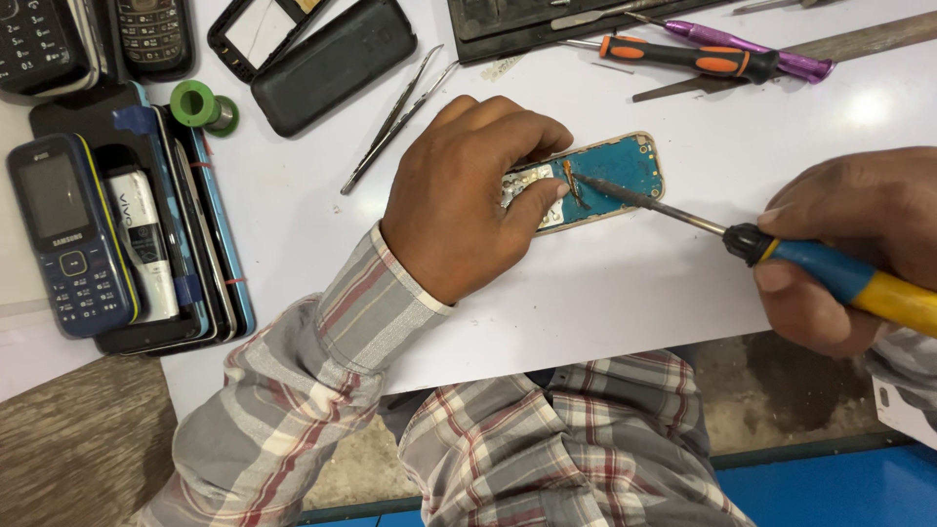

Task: The person uses a soldering iron to apply heat to a small circuit board, then uses tweezers to remove a component. The person continues to apply heat to different areas of the board, likely to remove or reflow solder.

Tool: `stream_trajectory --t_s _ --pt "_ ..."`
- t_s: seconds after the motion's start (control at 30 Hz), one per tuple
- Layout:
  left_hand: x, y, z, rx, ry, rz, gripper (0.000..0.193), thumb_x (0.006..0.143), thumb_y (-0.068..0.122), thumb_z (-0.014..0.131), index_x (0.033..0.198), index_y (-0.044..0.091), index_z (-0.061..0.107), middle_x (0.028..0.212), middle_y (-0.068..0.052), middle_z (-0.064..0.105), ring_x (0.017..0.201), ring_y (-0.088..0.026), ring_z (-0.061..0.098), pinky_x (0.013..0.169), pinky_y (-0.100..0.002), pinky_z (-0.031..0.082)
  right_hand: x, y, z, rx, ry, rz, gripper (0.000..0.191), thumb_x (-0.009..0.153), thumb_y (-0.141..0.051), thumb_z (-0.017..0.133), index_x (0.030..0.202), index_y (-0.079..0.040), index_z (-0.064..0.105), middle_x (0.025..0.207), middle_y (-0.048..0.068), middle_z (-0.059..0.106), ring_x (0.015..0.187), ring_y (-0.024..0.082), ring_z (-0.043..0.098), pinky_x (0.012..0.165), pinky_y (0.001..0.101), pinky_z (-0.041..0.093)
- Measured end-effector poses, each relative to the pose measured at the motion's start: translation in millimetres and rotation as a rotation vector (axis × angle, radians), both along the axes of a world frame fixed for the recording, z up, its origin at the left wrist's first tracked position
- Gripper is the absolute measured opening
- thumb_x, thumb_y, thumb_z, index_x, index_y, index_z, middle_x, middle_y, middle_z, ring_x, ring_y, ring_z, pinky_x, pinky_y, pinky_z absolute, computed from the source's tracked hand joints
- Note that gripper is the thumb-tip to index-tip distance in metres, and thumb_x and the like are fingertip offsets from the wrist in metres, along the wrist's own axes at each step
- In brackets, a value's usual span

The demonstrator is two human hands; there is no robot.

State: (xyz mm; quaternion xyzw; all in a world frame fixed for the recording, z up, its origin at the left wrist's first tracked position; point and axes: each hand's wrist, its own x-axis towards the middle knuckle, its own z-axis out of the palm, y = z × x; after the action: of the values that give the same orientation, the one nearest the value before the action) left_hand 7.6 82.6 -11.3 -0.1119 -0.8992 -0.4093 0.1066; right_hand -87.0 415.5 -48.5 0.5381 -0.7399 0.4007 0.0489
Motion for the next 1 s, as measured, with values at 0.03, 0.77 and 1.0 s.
stream_trajectory --t_s 0.03,0.77,1.0 --pt "0 0 0 0.000 0.013 -0.003 0.025 0.088 0.011 0.080 0.112 0.008 0.072 0.103 -0.006 0.069 0.098 -0.027 0.062 0.086 -0.039 0.051 -1 0 2 0.025 0.012 0.007 0.027 0.081 -0.010 0.072 0.100 0.004 0.059 0.079 0.017 0.063 0.069 0.030 0.072 0.070 0.0373 0.062" --pt "5 5 4 -0.097 0.048 -0.014 0.037 0.082 0.030 0.087 0.111 0.011 0.074 0.102 -0.003 0.064 0.093 -0.022 0.068 0.074 -0.037 0.054 -1 33 -4 0.035 -0.150 -0.017 0.028 0.084 -0.023 0.070 0.103 -0.005 0.060 0.079 0.007 0.062 0.065 0.020 0.070 0.079 0.0371 0.063" --pt "7 13 5 -0.159 0.084 0.050 0.036 0.084 0.037 0.085 0.107 0.011 0.074 0.101 -0.001 0.063 0.094 -0.021 0.067 0.071 -0.038 0.053 2 35 -2 0.037 -0.171 -0.034 0.028 0.086 -0.023 0.071 0.105 -0.005 0.060 0.079 0.007 0.061 0.067 0.020 0.070 0.081 0.0375 0.064"
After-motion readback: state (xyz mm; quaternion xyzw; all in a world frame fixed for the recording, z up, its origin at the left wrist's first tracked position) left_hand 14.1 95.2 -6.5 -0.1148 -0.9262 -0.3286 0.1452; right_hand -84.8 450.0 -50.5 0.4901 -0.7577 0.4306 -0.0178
